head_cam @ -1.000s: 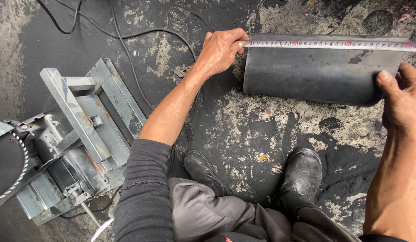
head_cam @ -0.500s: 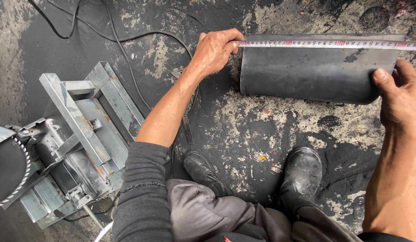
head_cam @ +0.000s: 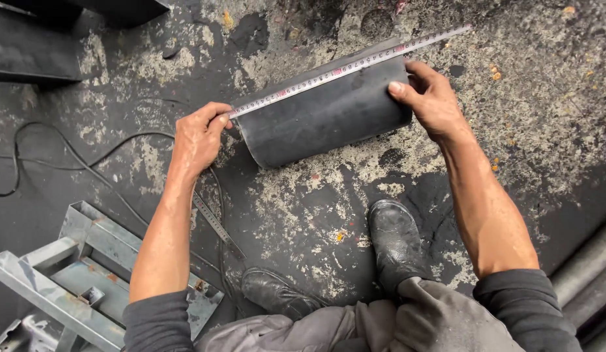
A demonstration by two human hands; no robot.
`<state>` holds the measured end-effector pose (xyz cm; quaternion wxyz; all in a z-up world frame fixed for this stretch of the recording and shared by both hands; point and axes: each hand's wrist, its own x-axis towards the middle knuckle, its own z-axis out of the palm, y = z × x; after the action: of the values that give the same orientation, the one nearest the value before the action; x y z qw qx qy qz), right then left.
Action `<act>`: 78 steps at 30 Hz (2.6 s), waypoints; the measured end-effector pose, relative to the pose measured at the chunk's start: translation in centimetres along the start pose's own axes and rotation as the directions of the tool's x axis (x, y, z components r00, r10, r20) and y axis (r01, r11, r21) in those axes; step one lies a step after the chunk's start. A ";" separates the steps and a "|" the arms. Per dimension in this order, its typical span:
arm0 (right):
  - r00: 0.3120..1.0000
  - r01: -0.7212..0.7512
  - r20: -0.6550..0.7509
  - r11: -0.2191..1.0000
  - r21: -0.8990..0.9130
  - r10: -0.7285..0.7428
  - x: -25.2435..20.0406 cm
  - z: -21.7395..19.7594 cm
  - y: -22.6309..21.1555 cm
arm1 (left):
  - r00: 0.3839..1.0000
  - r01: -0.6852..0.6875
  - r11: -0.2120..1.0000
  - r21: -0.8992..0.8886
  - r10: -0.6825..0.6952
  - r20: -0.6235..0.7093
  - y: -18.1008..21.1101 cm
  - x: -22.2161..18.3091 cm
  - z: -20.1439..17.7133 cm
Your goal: Measuring a large black rubber block using a square ruler and tape measure in a manufacturing environment.
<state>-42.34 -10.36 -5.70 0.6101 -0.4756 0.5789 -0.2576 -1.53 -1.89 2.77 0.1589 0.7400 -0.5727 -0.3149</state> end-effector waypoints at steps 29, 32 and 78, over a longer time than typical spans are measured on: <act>0.982 0.130 -0.162 0.968 0.216 -0.096 3.8 0.8 1.6 | 0.997 0.071 0.997 0.020 -0.071 -0.037 -0.2 -0.2 0.5; 0.979 0.169 -0.162 0.935 0.313 -0.123 4.2 0.9 2.2 | 0.996 0.082 0.997 0.016 -0.081 -0.033 -0.3 -0.2 0.5; 0.987 0.092 0.125 0.992 0.082 -0.102 -5.8 -0.8 4.5 | 0.891 0.368 0.749 -0.551 -0.453 -0.021 -16.5 -8.3 4.7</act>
<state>-45.27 -3.72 -6.92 0.6505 -0.4955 0.5042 -0.2775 6.56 11.40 -8.20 0.3279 0.7958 -0.2715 -0.4307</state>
